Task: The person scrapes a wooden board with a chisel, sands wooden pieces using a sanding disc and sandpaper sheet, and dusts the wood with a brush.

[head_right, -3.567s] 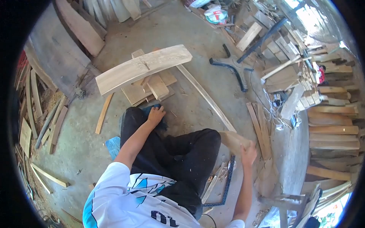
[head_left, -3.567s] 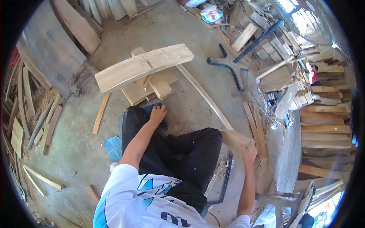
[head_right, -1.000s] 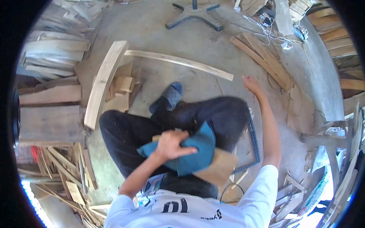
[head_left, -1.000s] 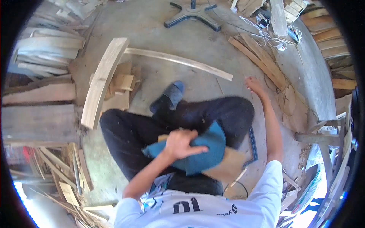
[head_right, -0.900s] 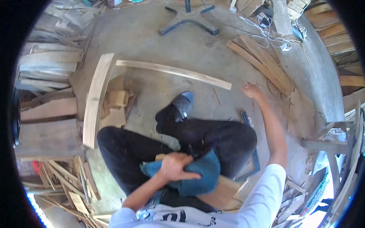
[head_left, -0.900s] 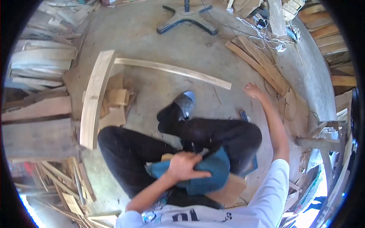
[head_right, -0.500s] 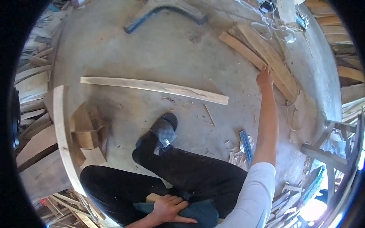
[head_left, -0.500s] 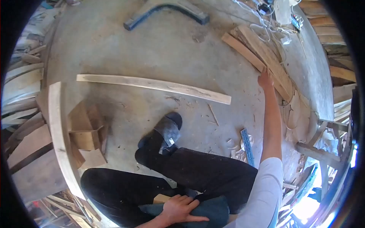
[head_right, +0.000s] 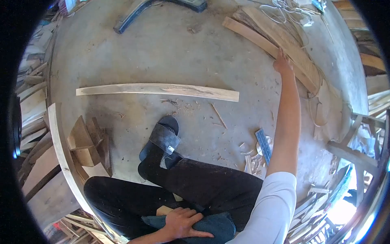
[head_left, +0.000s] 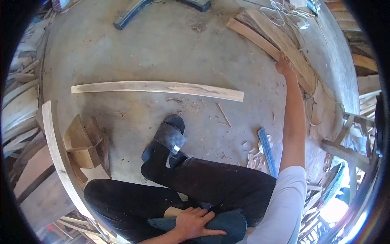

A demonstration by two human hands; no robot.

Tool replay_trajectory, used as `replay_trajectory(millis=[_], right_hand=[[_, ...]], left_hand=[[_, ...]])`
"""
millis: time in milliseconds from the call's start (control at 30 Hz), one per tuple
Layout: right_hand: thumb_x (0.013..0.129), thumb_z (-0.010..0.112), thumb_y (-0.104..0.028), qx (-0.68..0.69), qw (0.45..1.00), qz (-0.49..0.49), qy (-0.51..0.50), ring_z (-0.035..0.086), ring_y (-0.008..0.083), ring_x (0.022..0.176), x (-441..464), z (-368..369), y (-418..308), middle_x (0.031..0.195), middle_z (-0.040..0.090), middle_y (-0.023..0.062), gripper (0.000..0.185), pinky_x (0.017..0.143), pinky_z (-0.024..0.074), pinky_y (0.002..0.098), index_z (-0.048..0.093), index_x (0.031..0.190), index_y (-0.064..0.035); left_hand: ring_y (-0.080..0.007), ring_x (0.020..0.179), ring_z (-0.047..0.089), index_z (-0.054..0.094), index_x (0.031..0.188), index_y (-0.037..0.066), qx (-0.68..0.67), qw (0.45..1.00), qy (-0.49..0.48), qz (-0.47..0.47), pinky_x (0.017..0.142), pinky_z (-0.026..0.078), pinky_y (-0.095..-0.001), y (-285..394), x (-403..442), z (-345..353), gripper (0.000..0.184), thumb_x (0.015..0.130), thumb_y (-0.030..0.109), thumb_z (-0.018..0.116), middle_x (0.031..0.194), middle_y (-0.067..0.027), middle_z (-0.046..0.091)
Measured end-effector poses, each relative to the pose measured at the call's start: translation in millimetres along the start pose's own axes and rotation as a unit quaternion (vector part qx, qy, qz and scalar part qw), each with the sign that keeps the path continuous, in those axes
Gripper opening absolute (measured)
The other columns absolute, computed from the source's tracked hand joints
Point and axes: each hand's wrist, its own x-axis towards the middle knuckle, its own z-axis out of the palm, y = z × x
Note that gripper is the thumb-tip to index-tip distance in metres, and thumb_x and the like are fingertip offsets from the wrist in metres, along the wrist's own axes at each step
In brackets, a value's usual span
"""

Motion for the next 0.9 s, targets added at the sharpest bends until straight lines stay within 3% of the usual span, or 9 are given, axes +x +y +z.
replay_trajectory(millis=[167, 267, 333, 433, 467, 533, 667, 733, 900], right_hand=[[0.093, 0.054, -0.016, -0.038, 0.997, -0.048, 0.052, 0.024, 0.0378, 0.152, 12, 21, -11, 0.168, 0.018, 0.0097, 0.08, 0.119, 0.0315, 0.0553, 0.014, 0.162, -0.0161], [0.094, 0.06, -0.021, -0.095, 0.995, 0.031, 0.03, 0.028, 0.0379, 0.149, -16, -16, -43, 0.162, 0.029, 0.0127, 0.075, 0.116, 0.035, 0.0533, 0.024, 0.159, -0.0175], [0.093, 0.064, -0.021, -0.19, 0.979, -0.007, 0.067, 0.046, 0.038, 0.137, -33, -19, -46, 0.148, 0.047, 0.0163, 0.063, 0.108, 0.0452, 0.0508, 0.036, 0.15, -0.0188], [0.095, 0.064, -0.023, -0.104, 0.992, 0.002, 0.068, 0.06, 0.0377, 0.123, -34, 12, -43, 0.135, 0.058, 0.019, 0.054, 0.097, 0.0535, 0.0486, 0.043, 0.144, -0.0212], [0.096, 0.062, -0.023, -0.203, 0.972, -0.019, 0.116, 0.068, 0.0365, 0.109, -30, 31, -40, 0.127, 0.064, 0.0189, 0.052, 0.088, 0.0572, 0.0473, 0.042, 0.145, -0.0203], [0.096, 0.064, -0.026, -0.222, 0.968, -0.023, 0.117, 0.065, 0.0339, 0.114, -21, 43, -32, 0.124, 0.064, 0.0189, 0.053, 0.089, 0.0563, 0.0479, 0.044, 0.144, -0.0157], [0.089, 0.071, -0.03, -0.195, 0.94, -0.203, 0.192, 0.058, 0.0341, 0.124, -22, 61, -8, 0.122, 0.063, 0.0179, 0.053, 0.094, 0.053, 0.0484, 0.055, 0.132, -0.0052], [0.089, 0.072, -0.033, -0.154, 0.969, -0.166, 0.101, 0.057, 0.0383, 0.123, -23, 89, -2, 0.128, 0.06, 0.019, 0.054, 0.095, 0.0526, 0.0492, 0.054, 0.13, -0.003], [0.095, 0.064, -0.026, -0.036, 0.982, -0.16, 0.098, 0.058, 0.0449, 0.115, -79, 71, -33, 0.123, 0.057, 0.025, 0.044, 0.093, 0.0523, 0.0527, 0.052, 0.127, 0.0018]], left_hand=[[-0.0193, 0.068, 0.066, 0.073, 0.091, 0.009, -0.014, 1.0, 0.004, -0.012, 0.063, 0.051, -0.0291, -2, 4, 2, 0.075, 0.079, 0.081, 0.059, 0.076, -0.0064, 0.065], [-0.0207, 0.07, 0.067, 0.073, 0.094, 0.009, -0.024, 0.998, -0.052, -0.028, 0.065, 0.052, -0.0303, 0, 7, 1, 0.075, 0.081, 0.081, 0.057, 0.08, -0.0078, 0.068], [-0.0215, 0.071, 0.068, 0.072, 0.097, 0.008, -0.014, 0.999, -0.03, -0.023, 0.066, 0.052, -0.0298, 2, 9, -1, 0.076, 0.082, 0.081, 0.055, 0.081, -0.0087, 0.068], [-0.0222, 0.071, 0.068, 0.072, 0.098, 0.008, -0.013, 0.999, -0.035, -0.028, 0.066, 0.052, -0.0302, 3, 12, 1, 0.076, 0.083, 0.081, 0.054, 0.081, -0.0093, 0.068], [-0.0222, 0.071, 0.068, 0.072, 0.098, 0.008, -0.011, 0.999, -0.03, -0.035, 0.066, 0.052, -0.0302, 5, 10, 1, 0.076, 0.083, 0.081, 0.054, 0.081, -0.0093, 0.068], [-0.0234, 0.072, 0.069, 0.071, 0.097, 0.007, -0.006, 0.999, -0.034, -0.027, 0.066, 0.053, -0.0318, 5, 10, 3, 0.075, 0.084, 0.08, 0.053, 0.081, -0.0101, 0.068], [-0.0254, 0.075, 0.069, 0.07, 0.096, 0.007, 0.002, 0.999, -0.002, -0.042, 0.068, 0.054, -0.0338, 4, 1, 8, 0.074, 0.085, 0.078, 0.054, 0.082, -0.0111, 0.068], [-0.0264, 0.068, 0.065, 0.069, 0.09, 0.009, -0.024, 0.997, 0.064, -0.024, 0.064, 0.052, -0.035, 5, 0, 12, 0.072, 0.082, 0.079, 0.057, 0.073, -0.0081, 0.062], [-0.0326, 0.079, 0.069, 0.07, 0.096, 0.004, -0.02, 0.994, 0.103, -0.041, 0.07, 0.054, -0.0418, 11, -14, 21, 0.078, 0.083, 0.079, 0.054, 0.081, -0.014, 0.067]])
